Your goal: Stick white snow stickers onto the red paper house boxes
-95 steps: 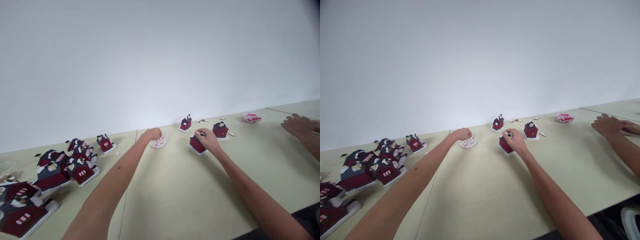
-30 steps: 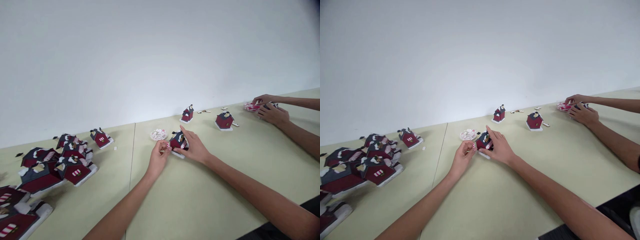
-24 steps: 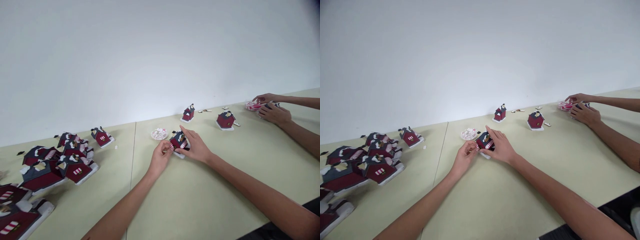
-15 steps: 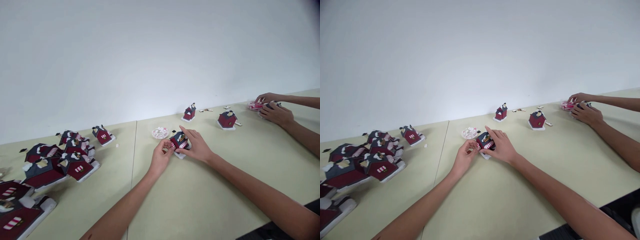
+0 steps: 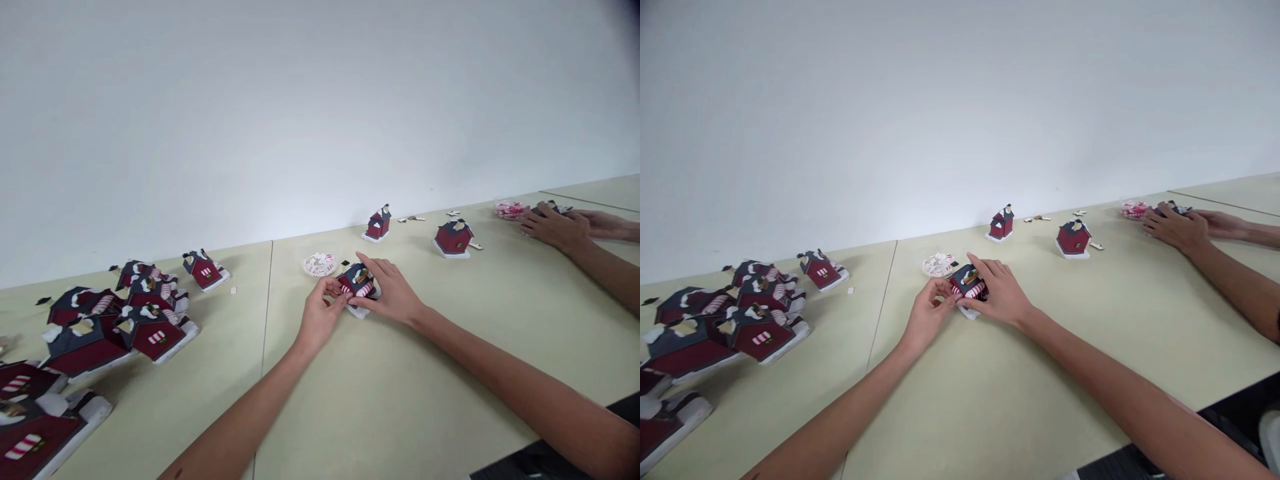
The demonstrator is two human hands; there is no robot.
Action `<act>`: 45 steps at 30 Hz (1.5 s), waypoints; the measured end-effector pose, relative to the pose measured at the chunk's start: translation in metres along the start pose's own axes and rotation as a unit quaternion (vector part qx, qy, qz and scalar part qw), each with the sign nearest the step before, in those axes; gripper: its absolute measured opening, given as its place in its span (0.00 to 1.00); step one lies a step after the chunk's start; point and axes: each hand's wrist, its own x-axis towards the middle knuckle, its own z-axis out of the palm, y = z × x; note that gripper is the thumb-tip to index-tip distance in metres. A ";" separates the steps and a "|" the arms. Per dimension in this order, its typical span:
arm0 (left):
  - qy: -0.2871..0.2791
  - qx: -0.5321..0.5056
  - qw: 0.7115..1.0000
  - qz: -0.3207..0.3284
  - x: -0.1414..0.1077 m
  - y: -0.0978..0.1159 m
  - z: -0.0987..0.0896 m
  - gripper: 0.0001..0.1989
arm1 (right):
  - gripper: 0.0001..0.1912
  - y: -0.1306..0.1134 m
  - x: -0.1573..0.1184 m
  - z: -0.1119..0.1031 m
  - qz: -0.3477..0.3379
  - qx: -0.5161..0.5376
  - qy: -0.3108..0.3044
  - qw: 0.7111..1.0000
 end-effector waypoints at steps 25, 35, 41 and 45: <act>-0.119 0.108 0.969 0.187 -0.012 0.008 -0.003 0.40 | 0.45 -0.003 -0.005 -0.001 -0.114 0.175 -0.070 0.975; -0.139 0.161 0.958 0.191 -0.009 0.017 -0.010 0.33 | 0.46 -0.005 -0.003 -0.004 -0.172 0.145 -0.093 0.970; -0.129 0.231 0.952 0.153 0.000 0.031 -0.038 0.31 | 0.30 -0.003 -0.001 -0.009 -0.156 0.063 -0.037 0.985; -0.072 0.291 0.950 0.087 0.004 0.036 -0.073 0.26 | 0.13 0.000 -0.003 -0.004 -0.075 0.057 0.003 0.996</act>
